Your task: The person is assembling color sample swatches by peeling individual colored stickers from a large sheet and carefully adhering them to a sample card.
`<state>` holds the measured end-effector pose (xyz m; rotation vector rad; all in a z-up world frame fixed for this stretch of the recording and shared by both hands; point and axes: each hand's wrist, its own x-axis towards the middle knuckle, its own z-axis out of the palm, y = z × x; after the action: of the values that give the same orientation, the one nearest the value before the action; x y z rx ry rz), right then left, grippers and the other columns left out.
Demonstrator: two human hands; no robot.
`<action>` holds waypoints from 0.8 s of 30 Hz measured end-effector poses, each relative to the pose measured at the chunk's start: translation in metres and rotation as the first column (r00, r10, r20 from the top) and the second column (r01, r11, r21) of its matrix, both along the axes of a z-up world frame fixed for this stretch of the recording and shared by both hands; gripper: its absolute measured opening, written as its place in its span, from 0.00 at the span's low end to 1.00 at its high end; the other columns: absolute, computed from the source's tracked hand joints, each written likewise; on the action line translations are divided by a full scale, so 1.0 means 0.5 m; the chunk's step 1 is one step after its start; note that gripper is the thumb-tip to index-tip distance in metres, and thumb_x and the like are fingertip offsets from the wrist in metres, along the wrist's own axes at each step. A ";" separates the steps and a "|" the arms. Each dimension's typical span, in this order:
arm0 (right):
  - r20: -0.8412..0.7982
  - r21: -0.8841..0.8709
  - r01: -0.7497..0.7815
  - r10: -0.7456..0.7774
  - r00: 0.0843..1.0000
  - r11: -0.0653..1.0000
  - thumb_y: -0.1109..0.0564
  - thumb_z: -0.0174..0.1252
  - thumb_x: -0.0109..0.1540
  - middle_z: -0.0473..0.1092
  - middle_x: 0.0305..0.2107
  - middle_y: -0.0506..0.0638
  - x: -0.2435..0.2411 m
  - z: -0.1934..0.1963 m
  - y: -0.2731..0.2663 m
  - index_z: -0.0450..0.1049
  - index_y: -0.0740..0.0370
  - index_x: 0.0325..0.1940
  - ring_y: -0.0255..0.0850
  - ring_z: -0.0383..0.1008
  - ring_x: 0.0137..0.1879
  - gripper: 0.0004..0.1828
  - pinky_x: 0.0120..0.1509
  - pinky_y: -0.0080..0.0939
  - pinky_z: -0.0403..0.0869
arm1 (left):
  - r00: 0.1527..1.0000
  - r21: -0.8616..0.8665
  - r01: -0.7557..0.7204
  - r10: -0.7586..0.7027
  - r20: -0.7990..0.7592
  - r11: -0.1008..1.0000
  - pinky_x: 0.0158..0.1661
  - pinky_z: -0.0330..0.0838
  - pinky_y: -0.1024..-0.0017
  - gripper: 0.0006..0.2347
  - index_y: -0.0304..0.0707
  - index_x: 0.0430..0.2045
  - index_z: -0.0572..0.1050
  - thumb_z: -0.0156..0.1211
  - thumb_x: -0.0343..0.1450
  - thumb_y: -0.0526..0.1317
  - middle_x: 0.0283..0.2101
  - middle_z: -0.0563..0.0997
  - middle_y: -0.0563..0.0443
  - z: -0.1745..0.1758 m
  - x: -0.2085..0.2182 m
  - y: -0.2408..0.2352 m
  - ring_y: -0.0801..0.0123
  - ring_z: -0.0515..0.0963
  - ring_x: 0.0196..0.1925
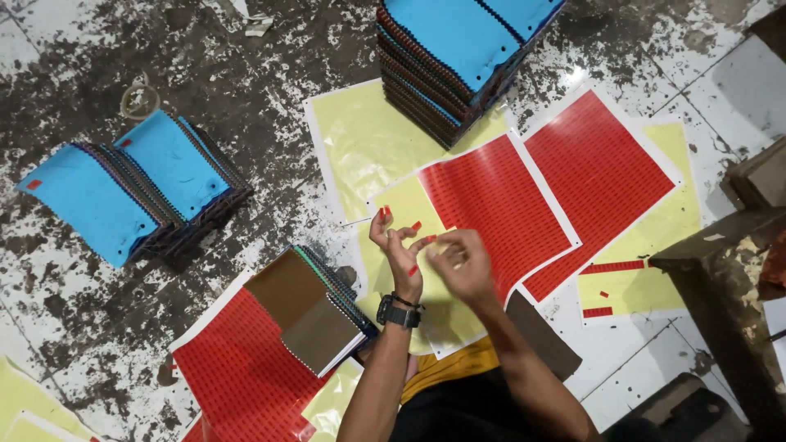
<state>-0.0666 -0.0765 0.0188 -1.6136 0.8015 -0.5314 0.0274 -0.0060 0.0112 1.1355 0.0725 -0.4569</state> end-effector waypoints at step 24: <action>0.147 0.166 -0.191 0.167 0.975 0.968 0.59 0.70 0.59 0.64 0.45 0.55 -0.026 0.064 0.040 0.75 0.66 0.35 0.45 0.64 0.56 0.10 0.61 0.40 0.66 | 0.993 -0.063 0.004 -0.012 -0.122 0.998 0.39 0.85 0.55 0.20 0.50 0.62 0.54 0.36 0.76 0.50 0.63 0.52 0.45 -0.002 0.013 -0.003 0.62 0.69 0.49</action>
<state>-0.0796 -0.0567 0.0509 -1.4518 0.5807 -0.4196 0.0337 -0.0074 0.0104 1.0462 0.1593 -0.5321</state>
